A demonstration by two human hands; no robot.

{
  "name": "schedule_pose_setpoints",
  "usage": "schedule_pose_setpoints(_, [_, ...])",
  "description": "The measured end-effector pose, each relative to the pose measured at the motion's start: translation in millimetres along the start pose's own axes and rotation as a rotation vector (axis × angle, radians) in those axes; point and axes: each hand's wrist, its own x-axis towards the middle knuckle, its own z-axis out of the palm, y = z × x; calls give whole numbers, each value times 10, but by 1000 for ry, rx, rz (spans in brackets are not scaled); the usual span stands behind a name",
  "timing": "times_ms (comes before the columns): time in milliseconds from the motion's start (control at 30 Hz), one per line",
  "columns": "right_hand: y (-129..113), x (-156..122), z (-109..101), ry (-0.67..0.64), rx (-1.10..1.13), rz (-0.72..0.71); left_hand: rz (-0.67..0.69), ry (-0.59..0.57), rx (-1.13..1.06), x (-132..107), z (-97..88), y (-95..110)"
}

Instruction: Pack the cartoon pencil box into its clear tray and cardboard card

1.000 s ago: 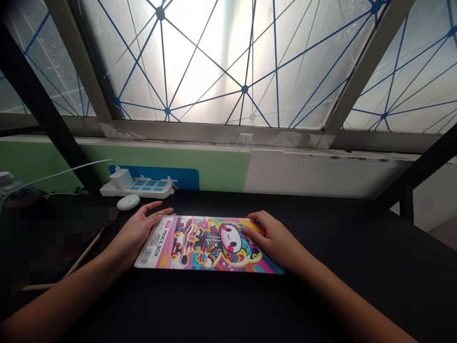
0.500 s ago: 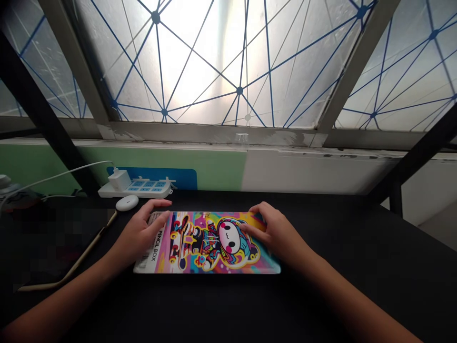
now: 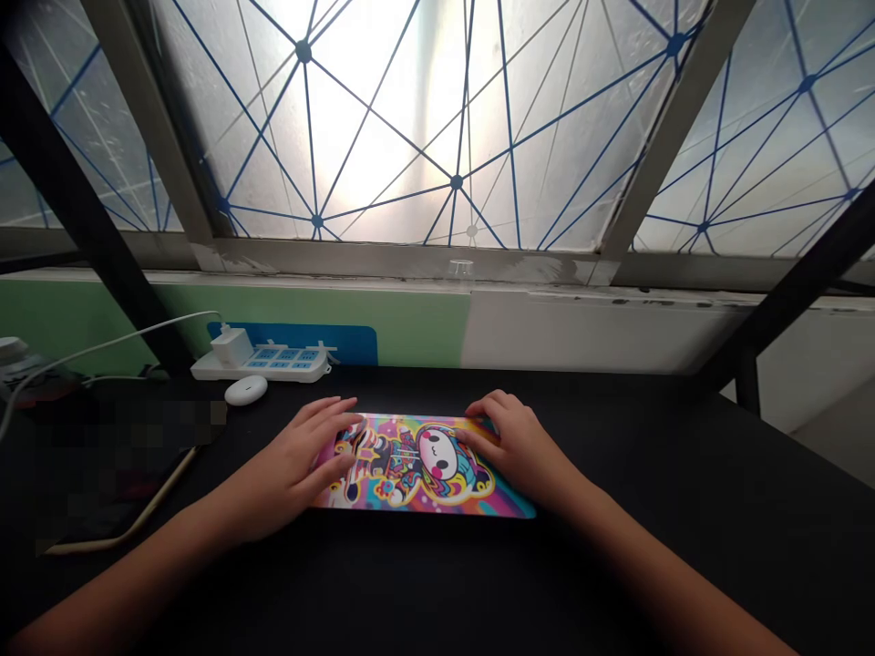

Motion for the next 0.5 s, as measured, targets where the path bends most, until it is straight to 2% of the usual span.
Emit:
schedule_pose_setpoints(67, [-59, -30, -23, -17, -7, -63, -29, -86, 4, 1, 14, -4])
schedule_pose_setpoints(167, [-186, -87, -44, -123, 28, -156, -45, -112, 9, 13, 14, -7])
schedule_pose_setpoints(300, [-317, -100, -27, -217, 42, -128, -81, -117, 20, 31, 3, 7])
schedule_pose_setpoints(400, [-355, -38, -4, -211, 28, -25, -85, -100, 42, 37, 8, 3])
schedule_pose_setpoints(500, [-402, 28, 0, -113, -38, -39, -31, 10, 113, 36, 1, -16])
